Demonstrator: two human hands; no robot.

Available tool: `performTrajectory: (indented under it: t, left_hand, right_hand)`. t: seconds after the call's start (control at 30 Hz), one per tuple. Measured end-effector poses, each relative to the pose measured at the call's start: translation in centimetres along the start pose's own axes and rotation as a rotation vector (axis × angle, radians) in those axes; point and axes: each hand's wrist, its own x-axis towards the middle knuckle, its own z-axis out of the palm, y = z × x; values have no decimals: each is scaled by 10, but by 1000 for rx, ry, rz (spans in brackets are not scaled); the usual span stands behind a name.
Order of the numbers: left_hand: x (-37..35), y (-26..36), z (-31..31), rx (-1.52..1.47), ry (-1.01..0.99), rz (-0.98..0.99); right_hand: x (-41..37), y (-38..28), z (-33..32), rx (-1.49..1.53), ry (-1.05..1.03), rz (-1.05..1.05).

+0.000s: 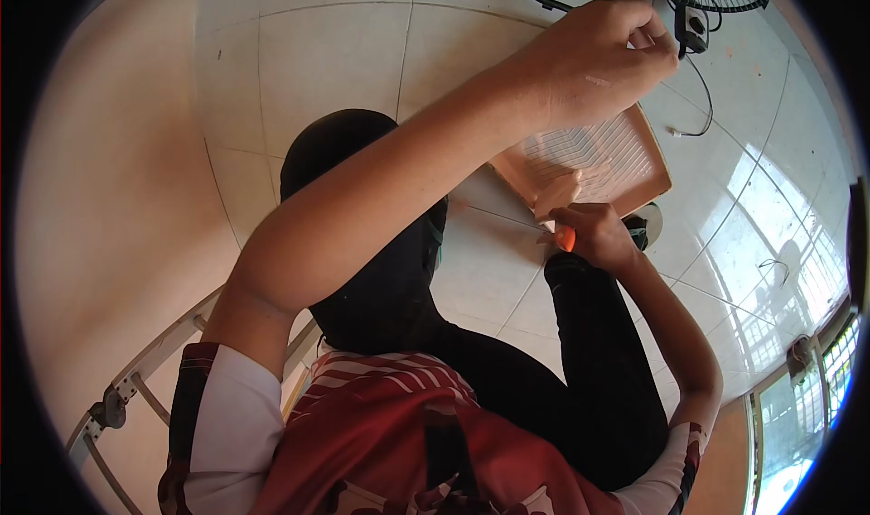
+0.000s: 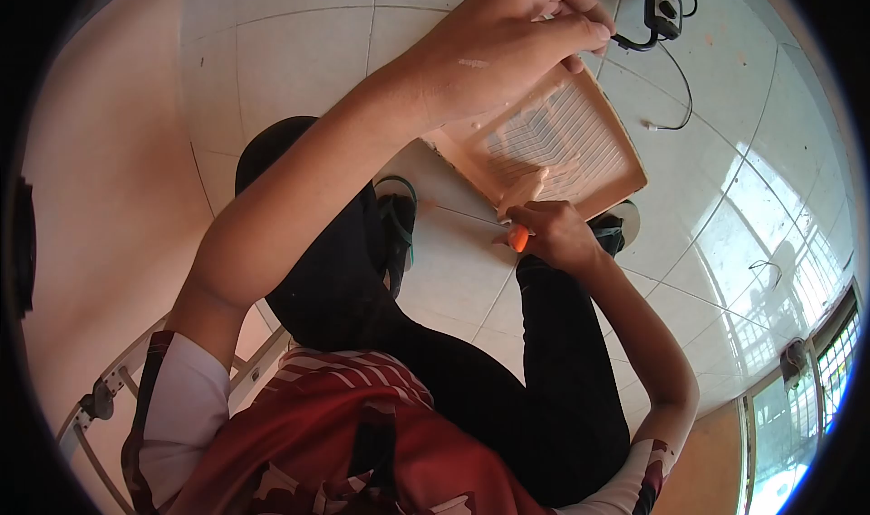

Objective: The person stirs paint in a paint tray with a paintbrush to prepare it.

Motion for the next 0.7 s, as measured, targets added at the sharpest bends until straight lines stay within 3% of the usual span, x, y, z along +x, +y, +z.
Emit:
performTrajectory:
  t: [0.23, 0.7]
  left_hand:
    - [-2, -1, -14, 30, 24, -3]
    - [-7, 5, -21, -49, 43, -33]
  right_hand:
    - [14, -1, -2, -2, -106, -28]
    - [49, -12, 27, -39, -98, -112]
